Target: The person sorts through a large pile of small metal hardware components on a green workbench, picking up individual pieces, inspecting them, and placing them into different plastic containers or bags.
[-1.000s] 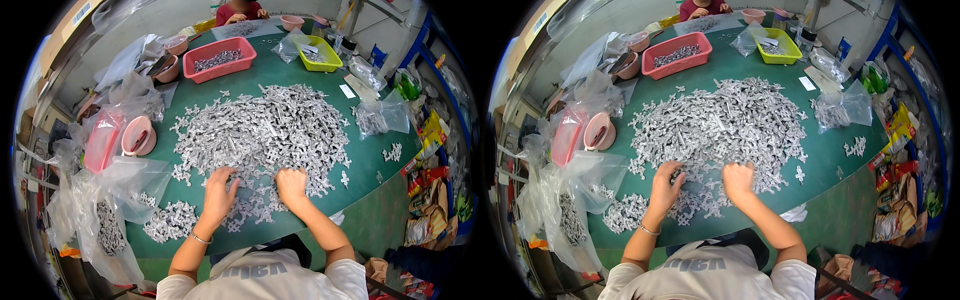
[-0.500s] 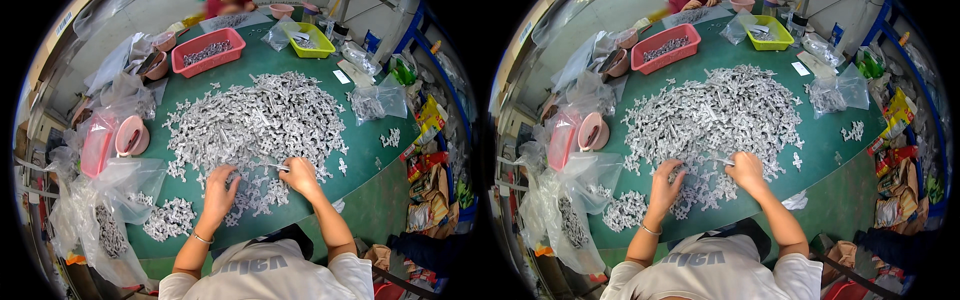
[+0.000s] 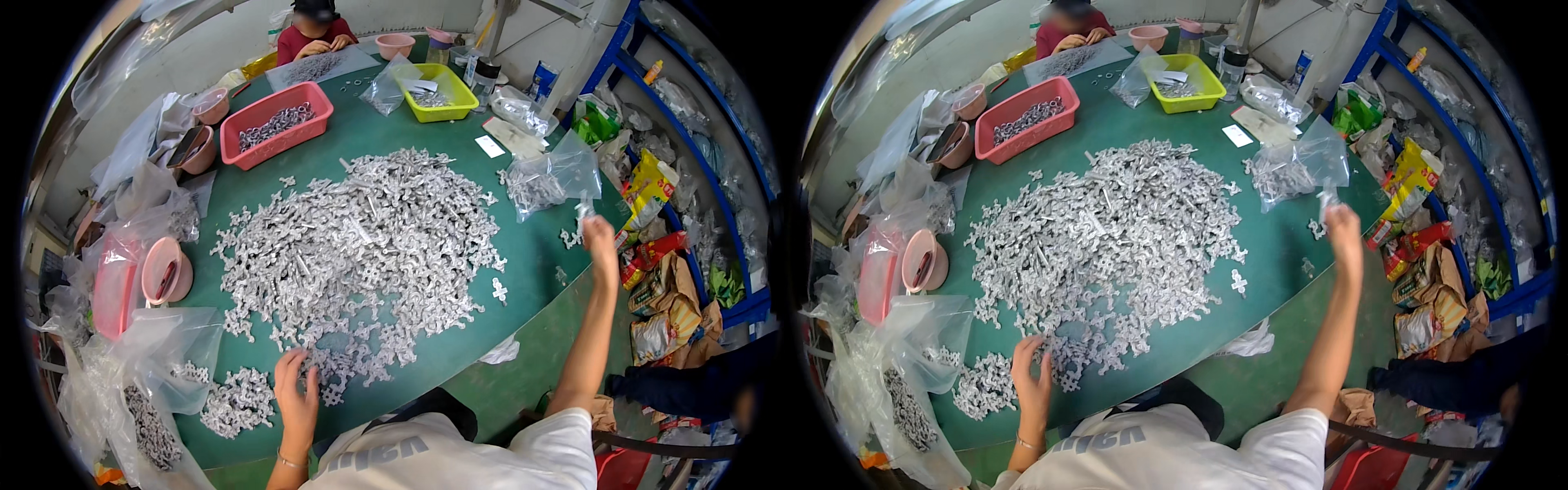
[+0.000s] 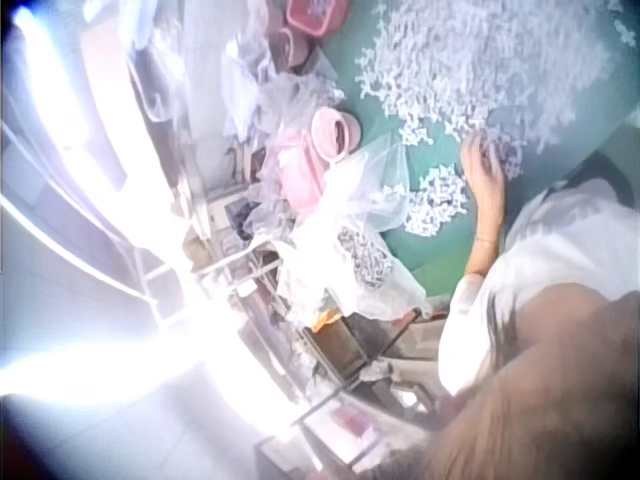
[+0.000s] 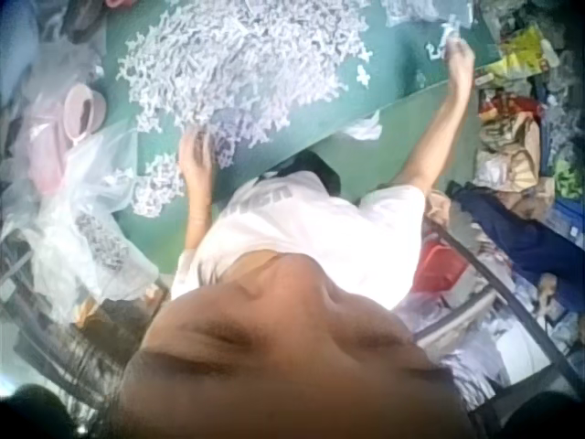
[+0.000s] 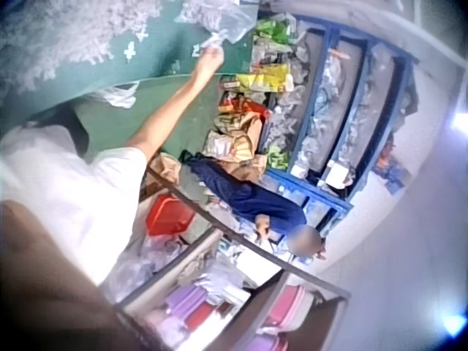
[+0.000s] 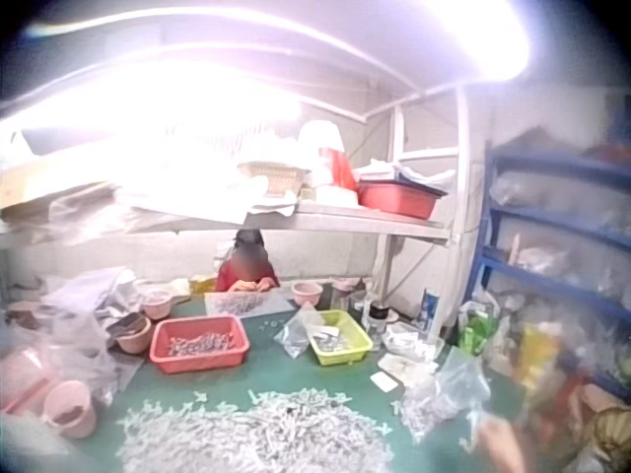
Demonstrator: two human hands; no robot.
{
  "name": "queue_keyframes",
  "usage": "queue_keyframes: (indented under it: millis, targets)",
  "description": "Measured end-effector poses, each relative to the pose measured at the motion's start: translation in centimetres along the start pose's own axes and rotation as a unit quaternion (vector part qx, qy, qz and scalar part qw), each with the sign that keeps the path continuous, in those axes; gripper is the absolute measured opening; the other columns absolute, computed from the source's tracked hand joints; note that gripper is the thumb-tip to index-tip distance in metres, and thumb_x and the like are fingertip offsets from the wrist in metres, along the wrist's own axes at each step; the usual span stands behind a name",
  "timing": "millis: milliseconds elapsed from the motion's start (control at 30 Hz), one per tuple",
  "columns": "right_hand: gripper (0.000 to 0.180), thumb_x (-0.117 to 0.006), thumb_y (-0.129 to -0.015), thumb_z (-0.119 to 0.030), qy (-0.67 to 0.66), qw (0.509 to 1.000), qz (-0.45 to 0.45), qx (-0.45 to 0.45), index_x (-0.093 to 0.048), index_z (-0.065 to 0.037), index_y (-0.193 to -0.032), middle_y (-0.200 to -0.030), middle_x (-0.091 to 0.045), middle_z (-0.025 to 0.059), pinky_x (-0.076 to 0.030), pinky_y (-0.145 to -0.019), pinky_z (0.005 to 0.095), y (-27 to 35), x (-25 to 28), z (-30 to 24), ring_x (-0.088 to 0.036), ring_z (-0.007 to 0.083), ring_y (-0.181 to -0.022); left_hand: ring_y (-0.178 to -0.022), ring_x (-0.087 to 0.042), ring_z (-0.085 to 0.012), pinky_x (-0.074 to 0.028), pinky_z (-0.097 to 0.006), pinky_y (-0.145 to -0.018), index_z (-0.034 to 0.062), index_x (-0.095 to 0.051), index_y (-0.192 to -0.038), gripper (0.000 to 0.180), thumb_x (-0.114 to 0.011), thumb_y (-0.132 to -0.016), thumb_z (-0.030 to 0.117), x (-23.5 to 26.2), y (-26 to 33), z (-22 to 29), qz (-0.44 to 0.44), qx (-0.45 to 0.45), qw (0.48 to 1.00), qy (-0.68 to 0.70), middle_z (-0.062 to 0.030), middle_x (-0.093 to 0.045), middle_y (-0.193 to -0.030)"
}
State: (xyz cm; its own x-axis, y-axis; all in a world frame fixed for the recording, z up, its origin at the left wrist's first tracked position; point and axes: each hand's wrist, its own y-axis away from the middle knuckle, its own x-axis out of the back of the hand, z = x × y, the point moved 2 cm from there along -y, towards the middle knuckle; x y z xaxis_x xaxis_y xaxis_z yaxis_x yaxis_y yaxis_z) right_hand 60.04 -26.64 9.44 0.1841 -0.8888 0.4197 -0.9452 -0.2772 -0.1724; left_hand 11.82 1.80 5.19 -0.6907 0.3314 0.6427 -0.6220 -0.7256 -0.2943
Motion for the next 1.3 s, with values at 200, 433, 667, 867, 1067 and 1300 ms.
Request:
queue_keyframes:
  millis: [200, 433, 667, 867, 1067, 1300]
  targets:
    - [0.024, -0.053, -0.079, -0.02, 0.402, 0.91, 0.095, 0.037, -0.052, 0.002, -0.07, -0.055, -0.049, 0.0049, -0.037, -0.048, 0.033, -15.6, 7.5, 2.4, -0.046, 0.0191, -0.049, -0.124, -0.025, -0.0413, -0.022, -0.045, -0.101, -0.0015, -0.035, -0.124, 0.059, -0.063, -0.072, 0.001, -1.6, 5.0, -0.1, -0.051, 0.074, 0.995, -0.038, -0.0242, -0.027, -0.133]
    - [0.026, -0.064, -0.071, -0.026, 0.348, 0.909, -0.22, 0.063, -0.06, -0.001, -0.069, -0.058, -0.051, 0.0001, -0.035, -0.045, 0.0277, -19.9, 0.6, 0.2, -0.044, 0.0113, -0.049, -0.126, -0.013, -0.0488, -0.016, -0.052, -0.102, -0.0005, -0.031, -0.128, 0.066, -0.063, -0.07, -0.001, -3.4, 5.7, -0.4, -0.087, 0.064, 0.993, -0.038, -0.0252, -0.019, -0.137]
    - [0.019, -0.057, -0.076, -0.013, 0.243, 0.931, -0.271, 0.016, -0.066, -0.004, -0.091, -0.067, -0.057, -0.0006, -0.038, -0.053, 0.0254, -19.4, 0.0, 3.5, -0.048, 0.0102, -0.059, -0.127, -0.011, -0.0479, -0.018, -0.051, -0.102, 0.0056, -0.033, -0.129, 0.067, -0.064, -0.069, -0.003, -5.5, 5.4, -0.3, -0.062, 0.067, 0.996, -0.019, -0.0206, -0.017, -0.139]
    - [0.02, -0.054, -0.076, -0.007, 0.231, 0.949, -0.2, 0.076, -0.063, 0.001, -0.092, -0.078, -0.064, 0.0071, -0.047, -0.064, 0.0311, -21.3, 2.9, 4.2, -0.059, 0.0178, -0.071, -0.128, -0.01, -0.0464, -0.02, -0.05, -0.102, 0.0052, -0.035, -0.128, 0.066, -0.065, -0.07, -0.003, -5.5, 5.1, 0.2, -0.057, 0.07, 0.996, 0.002, -0.0198, -0.018, -0.139]
    - [0.03, -0.05, -0.078, -0.003, 0.227, 0.892, 0.159, 0.358, -0.052, 0.0, -0.108, -0.103, -0.055, 0.0155, -0.04, -0.083, 0.0361, -3.5, -4.9, -7.1, -0.052, 0.028, -0.093, -0.127, -0.011, -0.0493, -0.023, -0.051, -0.1, 0.0044, -0.04, -0.124, 0.056, -0.063, -0.073, -0.002, -4.9, 5.4, 0.5, -0.067, 0.071, 0.995, -0.002, -0.0203, -0.019, -0.138]
    - [0.032, -0.064, -0.068, -0.003, 0.16, 0.848, -0.336, 0.377, -0.059, -0.005, -0.099, -0.1, -0.055, 0.0094, -0.035, -0.082, 0.0355, 18.3, -19.3, -10.8, -0.049, 0.0261, -0.095, -0.127, -0.016, -0.0455, -0.024, -0.047, -0.102, 0.0057, -0.046, -0.119, 0.053, -0.064, -0.07, -0.003, -5.2, 5.2, -0.4, -0.076, 0.058, 0.995, -0.021, -0.0192, -0.021, -0.139]
